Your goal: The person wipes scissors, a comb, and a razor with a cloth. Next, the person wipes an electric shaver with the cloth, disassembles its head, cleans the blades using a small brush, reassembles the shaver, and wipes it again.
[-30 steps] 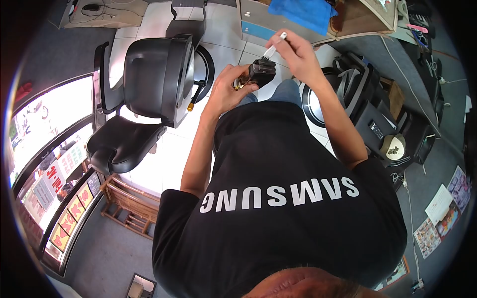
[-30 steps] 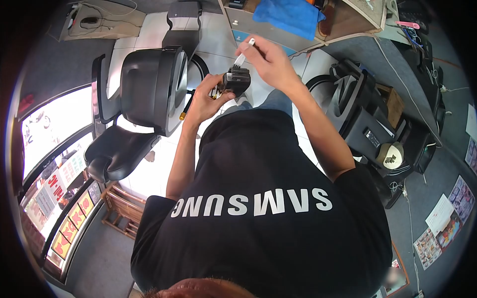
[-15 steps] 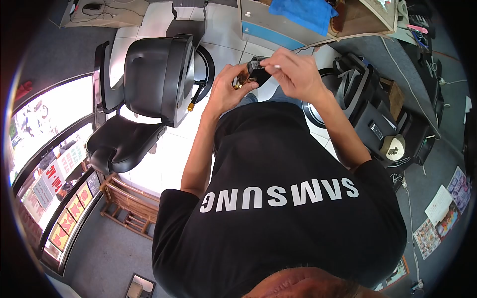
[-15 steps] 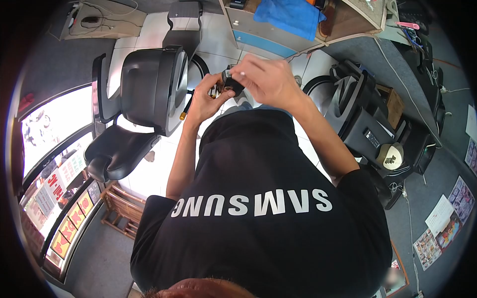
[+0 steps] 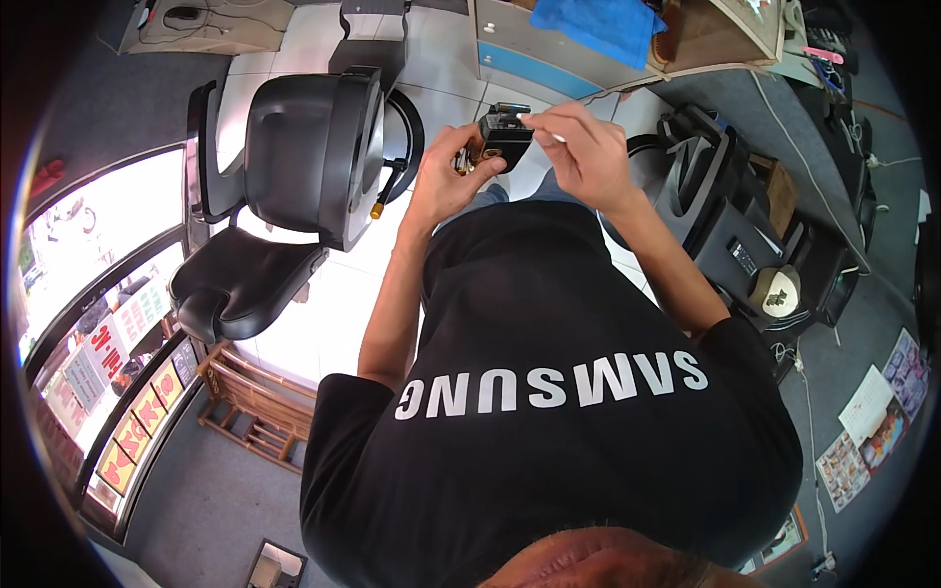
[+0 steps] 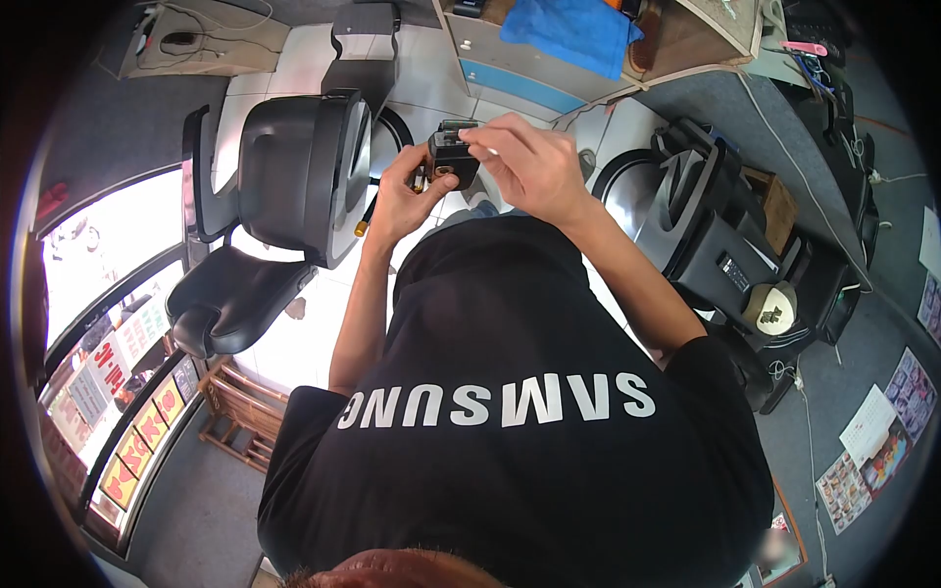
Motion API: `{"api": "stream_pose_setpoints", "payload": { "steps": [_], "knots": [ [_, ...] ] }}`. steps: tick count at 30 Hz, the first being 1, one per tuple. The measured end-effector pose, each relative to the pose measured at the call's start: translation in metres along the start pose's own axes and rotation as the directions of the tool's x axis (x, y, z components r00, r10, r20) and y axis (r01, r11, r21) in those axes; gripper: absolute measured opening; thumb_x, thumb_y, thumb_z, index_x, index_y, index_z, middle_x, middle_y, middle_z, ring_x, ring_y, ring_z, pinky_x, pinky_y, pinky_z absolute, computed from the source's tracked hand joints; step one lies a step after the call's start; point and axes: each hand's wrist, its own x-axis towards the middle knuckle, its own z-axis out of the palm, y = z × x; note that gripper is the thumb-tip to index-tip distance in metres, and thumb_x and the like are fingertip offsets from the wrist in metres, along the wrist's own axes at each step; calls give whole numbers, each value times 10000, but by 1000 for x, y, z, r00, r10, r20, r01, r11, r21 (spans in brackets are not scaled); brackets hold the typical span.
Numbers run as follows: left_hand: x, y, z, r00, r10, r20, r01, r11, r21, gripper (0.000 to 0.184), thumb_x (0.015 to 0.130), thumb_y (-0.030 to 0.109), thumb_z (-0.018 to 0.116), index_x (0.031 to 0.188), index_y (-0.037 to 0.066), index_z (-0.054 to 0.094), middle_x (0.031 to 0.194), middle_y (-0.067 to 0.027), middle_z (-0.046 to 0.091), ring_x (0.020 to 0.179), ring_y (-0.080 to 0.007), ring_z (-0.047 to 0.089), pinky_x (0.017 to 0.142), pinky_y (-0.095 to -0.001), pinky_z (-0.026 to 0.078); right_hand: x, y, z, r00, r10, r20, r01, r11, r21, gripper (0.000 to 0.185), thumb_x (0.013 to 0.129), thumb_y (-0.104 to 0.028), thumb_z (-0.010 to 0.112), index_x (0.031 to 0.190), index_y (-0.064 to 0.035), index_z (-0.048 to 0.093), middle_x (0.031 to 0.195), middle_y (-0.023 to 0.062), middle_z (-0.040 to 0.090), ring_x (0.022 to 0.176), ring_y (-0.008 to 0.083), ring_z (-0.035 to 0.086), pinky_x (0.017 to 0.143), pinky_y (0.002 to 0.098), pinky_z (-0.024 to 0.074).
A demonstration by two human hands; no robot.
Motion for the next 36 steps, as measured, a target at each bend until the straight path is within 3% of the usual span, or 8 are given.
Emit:
{"api": "stream_pose_setpoints", "payload": {
  "steps": [5,8,13,21,24,28,32,36],
  "knots": [
    [-1,1,1,1000,-25,-15,24,998,-50,431,802,169,897,1153,0,712,834,-70,638,820,-218,565,747,-359,494,-4,-6,-1,982,-191,-2,191,981,43,263,829,-30,804,1079,-60,731,895,60,727,605,201,682,496,312,517],
    [-2,-3,3,999,-9,-37,6,998,-64,424,805,168,894,1151,4,713,836,-65,633,817,-212,560,747,-351,491,-6,3,5,997,-43,-68,43,999,-5,290,794,-44,830,1067,-70,737,896,60,728,612,205,682,505,309,523],
    [-2,-7,2,998,-50,-35,47,994,-99,420,806,173,893,1149,9,717,836,-57,623,815,-202,560,751,-347,490,-7,-2,1,977,-211,-34,212,977,22,281,824,-50,820,1091,-73,733,894,55,723,576,187,658,482,305,503],
    [0,-6,3,999,-27,-38,22,993,-117,410,809,183,894,1138,10,719,828,-52,620,816,-196,562,746,-340,486,-6,-4,1,976,-214,-48,215,977,8,264,810,-53,829,1058,-68,738,884,57,715,575,184,661,478,308,509],
    [1,-9,3,999,-20,-33,16,995,-103,434,807,185,896,1163,14,717,830,-53,622,812,-197,563,745,-340,487,-4,4,6,989,-70,-132,64,996,-54,278,796,-51,836,1056,-68,738,882,61,716,580,201,663,479,311,509],
    [3,-8,3,999,10,-31,-13,997,-81,468,799,183,903,1196,19,718,840,-56,626,808,-197,566,743,-340,491,-4,-3,1,974,-215,-65,217,976,28,258,824,-42,813,1069,-60,735,872,58,708,581,195,656,475,311,496],
    [3,-4,2,1000,-6,-30,4,997,-81,486,787,177,911,1205,20,720,850,-58,630,815,-202,573,748,-342,496,1,0,4,995,-56,-83,56,998,-6,235,858,-73,804,1087,-87,754,927,77,713,597,204,646,515,317,497],
    [5,-5,0,1000,12,-16,-13,998,-55,497,780,171,916,1209,17,718,851,-62,632,824,-210,580,752,-348,502,1,-6,2,980,-200,-4,200,980,10,270,836,-56,812,1097,-79,749,923,63,706,599,202,653,507,312,505]
  ]
}}
